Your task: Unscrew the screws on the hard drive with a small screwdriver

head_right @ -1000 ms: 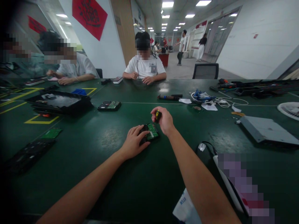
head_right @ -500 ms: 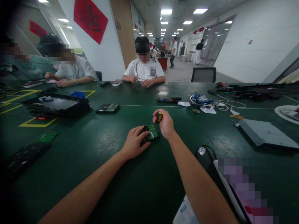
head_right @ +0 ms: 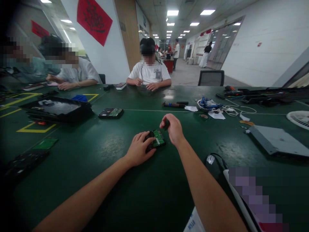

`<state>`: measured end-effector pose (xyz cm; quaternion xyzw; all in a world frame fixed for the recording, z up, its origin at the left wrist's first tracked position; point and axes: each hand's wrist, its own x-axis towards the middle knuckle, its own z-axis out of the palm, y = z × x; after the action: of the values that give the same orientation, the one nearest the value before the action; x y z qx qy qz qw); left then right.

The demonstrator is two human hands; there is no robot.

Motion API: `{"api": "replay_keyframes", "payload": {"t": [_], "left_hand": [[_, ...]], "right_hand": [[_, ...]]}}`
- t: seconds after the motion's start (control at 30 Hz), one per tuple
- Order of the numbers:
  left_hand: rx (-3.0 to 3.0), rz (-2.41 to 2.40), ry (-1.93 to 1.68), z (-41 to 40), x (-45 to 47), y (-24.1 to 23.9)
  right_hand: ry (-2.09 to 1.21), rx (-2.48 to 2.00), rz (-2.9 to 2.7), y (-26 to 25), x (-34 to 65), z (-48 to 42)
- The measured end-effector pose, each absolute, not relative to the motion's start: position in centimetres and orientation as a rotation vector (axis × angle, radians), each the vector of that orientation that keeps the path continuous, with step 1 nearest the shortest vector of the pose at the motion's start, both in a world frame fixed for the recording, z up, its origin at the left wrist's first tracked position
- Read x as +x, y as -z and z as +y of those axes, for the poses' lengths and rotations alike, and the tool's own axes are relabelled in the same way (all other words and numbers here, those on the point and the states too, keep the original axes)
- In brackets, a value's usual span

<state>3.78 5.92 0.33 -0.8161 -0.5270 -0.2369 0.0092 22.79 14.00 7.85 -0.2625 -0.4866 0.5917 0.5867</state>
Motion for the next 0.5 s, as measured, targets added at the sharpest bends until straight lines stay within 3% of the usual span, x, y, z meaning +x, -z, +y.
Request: {"api": "replay_keyframes", "payload": {"t": [0.5], "left_hand": [[-2.574,-1.619,0.748,7.5,3.8,-0.4]], "right_hand": [[-1.269,-0.669,-1.183,-7.4,23.1,14.5]]}}
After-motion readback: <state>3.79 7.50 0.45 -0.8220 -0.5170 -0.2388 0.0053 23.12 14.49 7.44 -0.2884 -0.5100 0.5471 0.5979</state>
